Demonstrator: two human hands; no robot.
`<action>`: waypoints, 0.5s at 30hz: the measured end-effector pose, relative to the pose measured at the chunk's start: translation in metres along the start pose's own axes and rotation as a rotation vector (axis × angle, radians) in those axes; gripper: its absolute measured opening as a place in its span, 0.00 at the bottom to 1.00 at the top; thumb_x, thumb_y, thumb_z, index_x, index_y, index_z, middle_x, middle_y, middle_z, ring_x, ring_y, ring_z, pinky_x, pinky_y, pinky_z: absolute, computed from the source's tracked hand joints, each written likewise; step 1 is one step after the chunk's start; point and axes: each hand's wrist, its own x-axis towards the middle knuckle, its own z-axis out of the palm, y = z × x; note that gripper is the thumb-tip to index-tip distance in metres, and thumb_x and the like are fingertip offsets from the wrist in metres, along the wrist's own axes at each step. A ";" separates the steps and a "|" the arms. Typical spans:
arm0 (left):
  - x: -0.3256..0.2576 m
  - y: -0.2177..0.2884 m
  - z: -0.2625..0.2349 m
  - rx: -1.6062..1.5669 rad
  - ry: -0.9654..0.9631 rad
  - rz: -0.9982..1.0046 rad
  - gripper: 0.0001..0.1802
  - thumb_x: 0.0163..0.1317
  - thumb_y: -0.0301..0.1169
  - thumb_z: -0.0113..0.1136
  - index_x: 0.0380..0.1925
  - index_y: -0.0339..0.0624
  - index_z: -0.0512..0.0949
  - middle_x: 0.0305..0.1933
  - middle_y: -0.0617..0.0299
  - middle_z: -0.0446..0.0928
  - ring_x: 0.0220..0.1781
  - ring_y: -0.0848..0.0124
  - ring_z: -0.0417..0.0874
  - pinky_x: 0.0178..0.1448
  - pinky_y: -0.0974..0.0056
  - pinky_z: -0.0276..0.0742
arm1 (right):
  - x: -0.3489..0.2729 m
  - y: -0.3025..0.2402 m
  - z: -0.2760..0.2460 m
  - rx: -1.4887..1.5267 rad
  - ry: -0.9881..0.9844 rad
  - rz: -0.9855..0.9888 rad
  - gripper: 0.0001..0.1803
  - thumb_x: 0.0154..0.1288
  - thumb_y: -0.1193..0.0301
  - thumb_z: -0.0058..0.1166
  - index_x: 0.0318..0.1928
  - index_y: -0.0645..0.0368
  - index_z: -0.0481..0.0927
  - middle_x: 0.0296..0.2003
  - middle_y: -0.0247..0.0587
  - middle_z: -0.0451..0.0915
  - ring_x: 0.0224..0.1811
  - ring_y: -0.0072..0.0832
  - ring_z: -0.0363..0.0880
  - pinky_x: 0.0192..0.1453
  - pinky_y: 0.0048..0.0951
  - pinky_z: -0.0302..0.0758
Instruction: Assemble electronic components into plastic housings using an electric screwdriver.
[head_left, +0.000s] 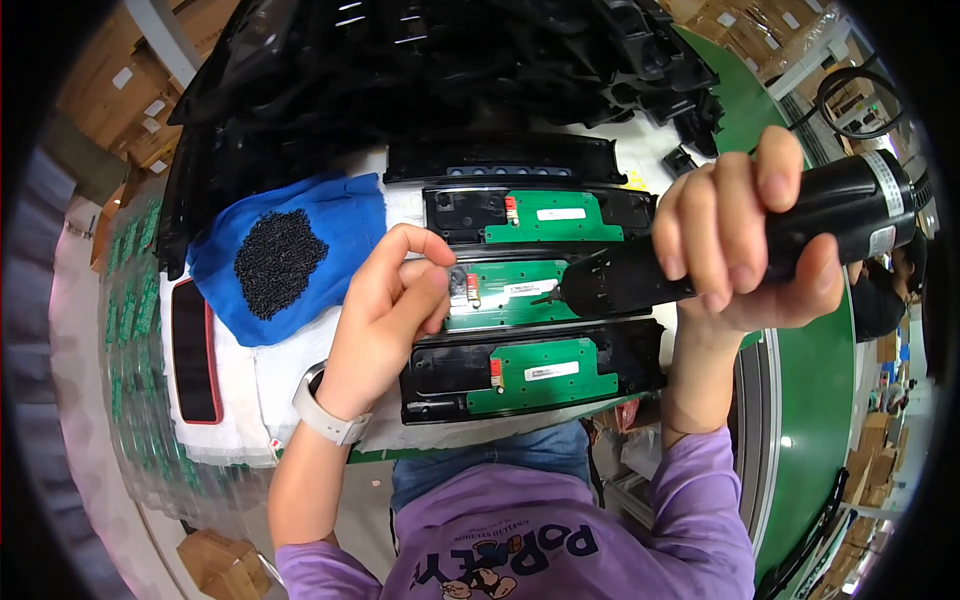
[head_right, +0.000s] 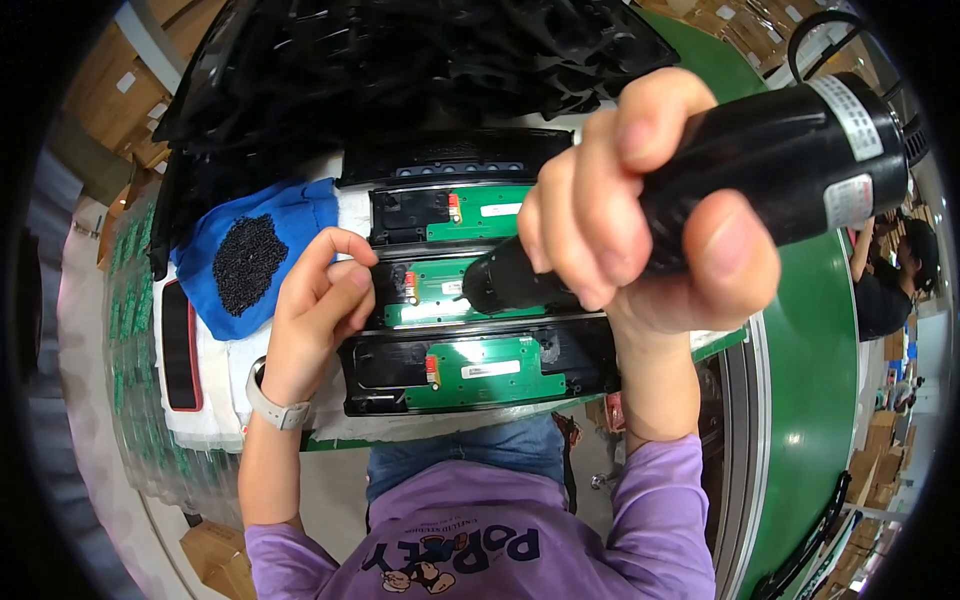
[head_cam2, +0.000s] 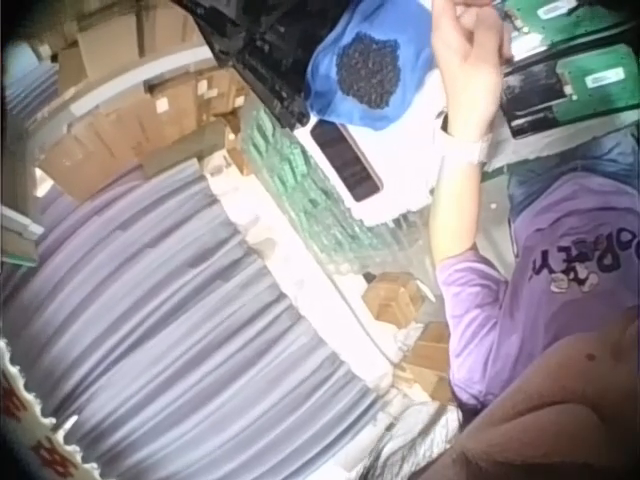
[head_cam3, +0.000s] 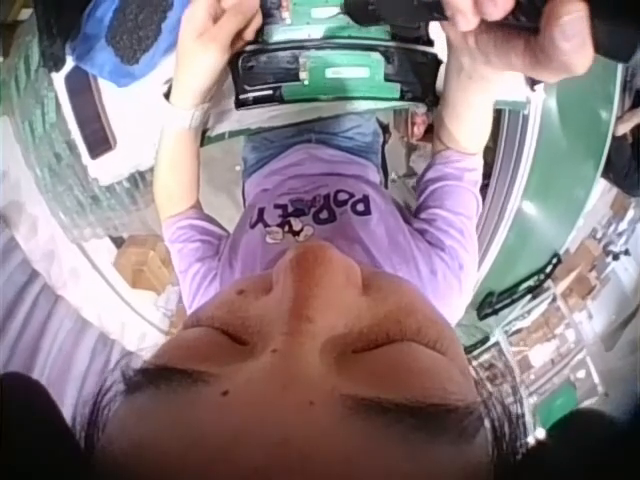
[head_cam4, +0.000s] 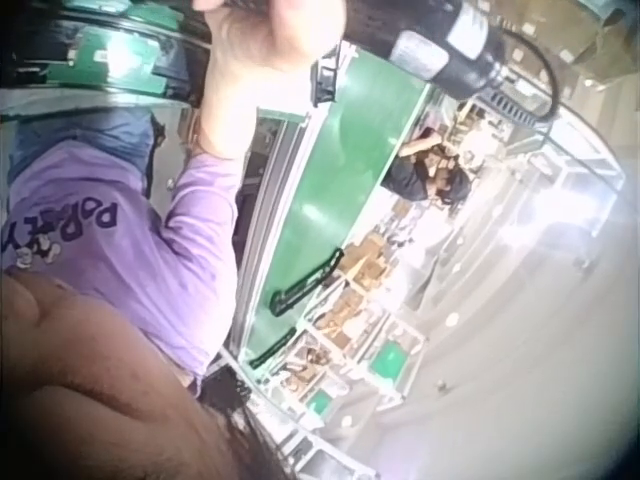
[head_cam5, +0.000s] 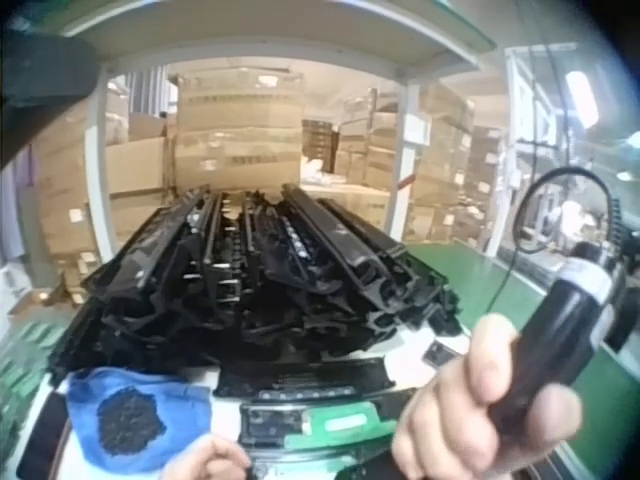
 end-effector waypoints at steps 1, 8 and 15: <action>-0.001 0.004 0.003 0.017 -0.025 -0.031 0.04 0.68 0.27 0.50 0.39 0.38 0.69 0.20 0.67 0.71 0.18 0.82 0.66 0.24 0.76 0.62 | 0.000 -0.002 -0.001 0.013 0.013 -0.032 0.18 0.62 0.58 0.56 0.44 0.55 0.66 0.19 0.25 0.72 0.15 0.17 0.72 0.29 0.25 0.72; -0.005 0.012 0.009 0.056 -0.181 -0.129 0.03 0.60 0.19 0.58 0.33 0.32 0.73 0.30 0.53 0.82 0.31 0.72 0.85 0.34 0.74 0.77 | -0.003 0.007 0.003 0.176 0.084 -0.136 0.18 0.64 0.59 0.53 0.46 0.58 0.67 0.23 0.29 0.72 0.17 0.21 0.71 0.31 0.30 0.70; -0.006 0.005 0.010 0.148 -0.110 -0.021 0.04 0.55 0.21 0.63 0.29 0.29 0.80 0.25 0.57 0.81 0.24 0.76 0.82 0.31 0.74 0.77 | -0.005 0.012 0.004 0.207 0.026 -0.139 0.19 0.66 0.58 0.52 0.48 0.57 0.67 0.24 0.30 0.73 0.19 0.21 0.72 0.32 0.30 0.71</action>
